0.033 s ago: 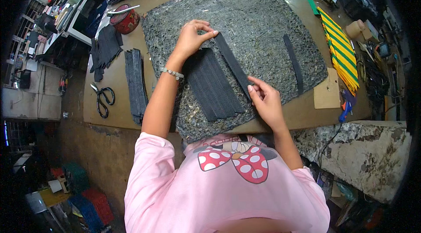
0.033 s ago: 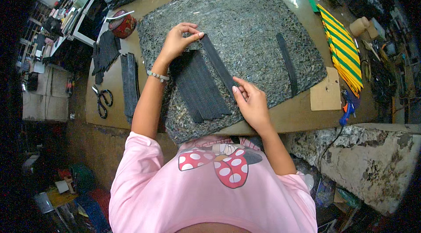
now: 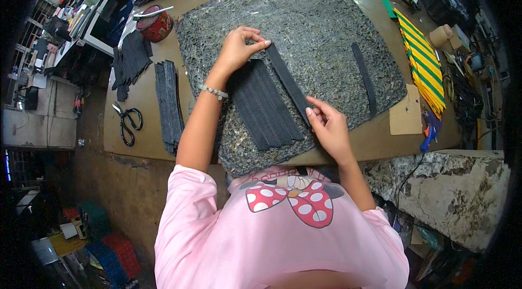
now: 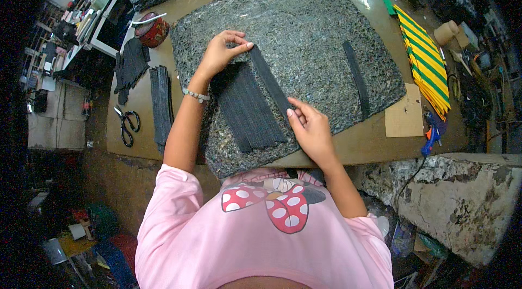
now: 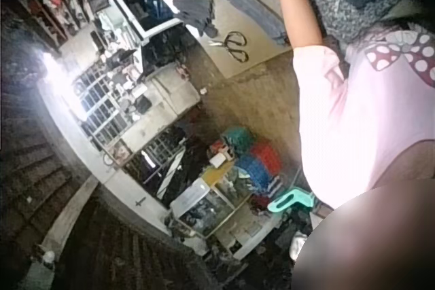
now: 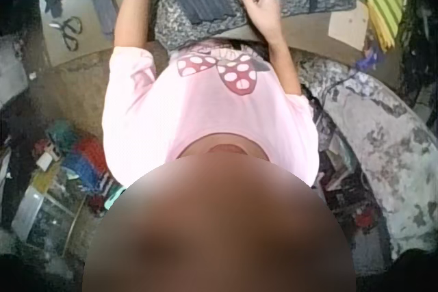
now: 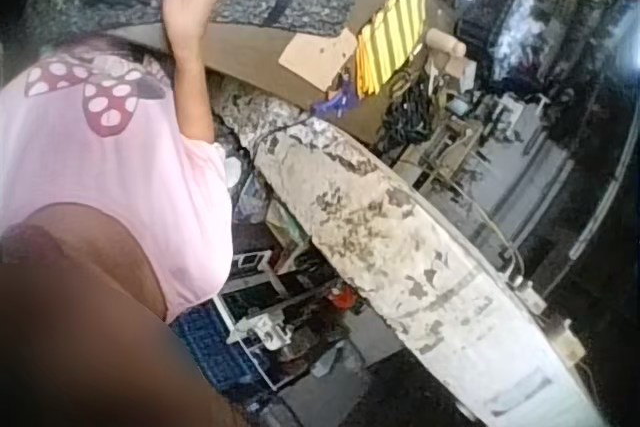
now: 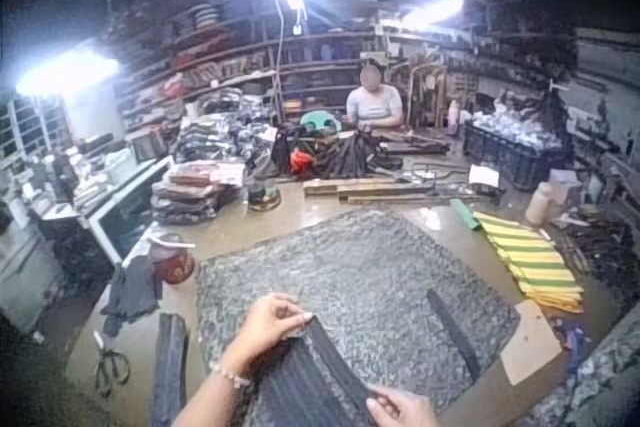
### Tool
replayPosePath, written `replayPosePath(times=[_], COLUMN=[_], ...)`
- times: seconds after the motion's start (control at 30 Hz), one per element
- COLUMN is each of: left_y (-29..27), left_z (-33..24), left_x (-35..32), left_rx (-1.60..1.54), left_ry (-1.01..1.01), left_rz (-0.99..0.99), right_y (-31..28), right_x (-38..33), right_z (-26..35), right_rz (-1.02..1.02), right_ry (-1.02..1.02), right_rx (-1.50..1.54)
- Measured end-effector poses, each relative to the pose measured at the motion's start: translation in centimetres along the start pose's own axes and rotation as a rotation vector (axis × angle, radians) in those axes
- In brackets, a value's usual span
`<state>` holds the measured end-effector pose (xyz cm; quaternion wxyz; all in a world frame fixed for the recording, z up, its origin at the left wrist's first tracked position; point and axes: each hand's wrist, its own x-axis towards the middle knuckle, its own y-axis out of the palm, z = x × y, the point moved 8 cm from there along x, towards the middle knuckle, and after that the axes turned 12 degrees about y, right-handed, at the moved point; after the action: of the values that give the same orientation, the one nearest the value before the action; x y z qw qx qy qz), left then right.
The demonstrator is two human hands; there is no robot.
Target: The person arranges black fabric strips on a textured mat, applies adhesive with a brush, and stacks the pieces. They handle the strips one at a time, aligning them in rows and occasionally adjusting their positions.
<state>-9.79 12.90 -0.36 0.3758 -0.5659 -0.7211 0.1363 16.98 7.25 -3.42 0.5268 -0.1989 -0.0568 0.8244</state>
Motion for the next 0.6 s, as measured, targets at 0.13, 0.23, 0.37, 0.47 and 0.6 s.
replayPosePath(times=[0.13, 0.23, 0.37, 0.47, 0.6], left_y=[1.4, 1.8, 2.0, 1.8, 1.9], left_z=[1.1, 1.4, 1.4, 1.1, 1.2], left_x=[-0.9, -1.2, -1.5, -1.6, -1.7], left_rx=[-0.017, -0.01, 0.045, 0.056, 0.052], left_ry=[-0.04, -0.027, -0.004, 0.042, 0.029], left_rz=[0.066, 0.092, 0.129, 0.108, 0.125], right_y=[0.3, 0.5, 0.8, 0.8, 0.9], right_x=[-0.9, -1.2, -1.3, -1.3, -1.3], right_z=[-0.1, -0.4, -0.4, -0.4, -0.4], right_rz=[-0.03, -0.023, -0.005, -0.014, -0.02], right_ry=[-0.068, -0.058, -0.066, -0.071, -0.083], right_rx=[-0.11, -0.146, -0.159, -0.172, -0.18])
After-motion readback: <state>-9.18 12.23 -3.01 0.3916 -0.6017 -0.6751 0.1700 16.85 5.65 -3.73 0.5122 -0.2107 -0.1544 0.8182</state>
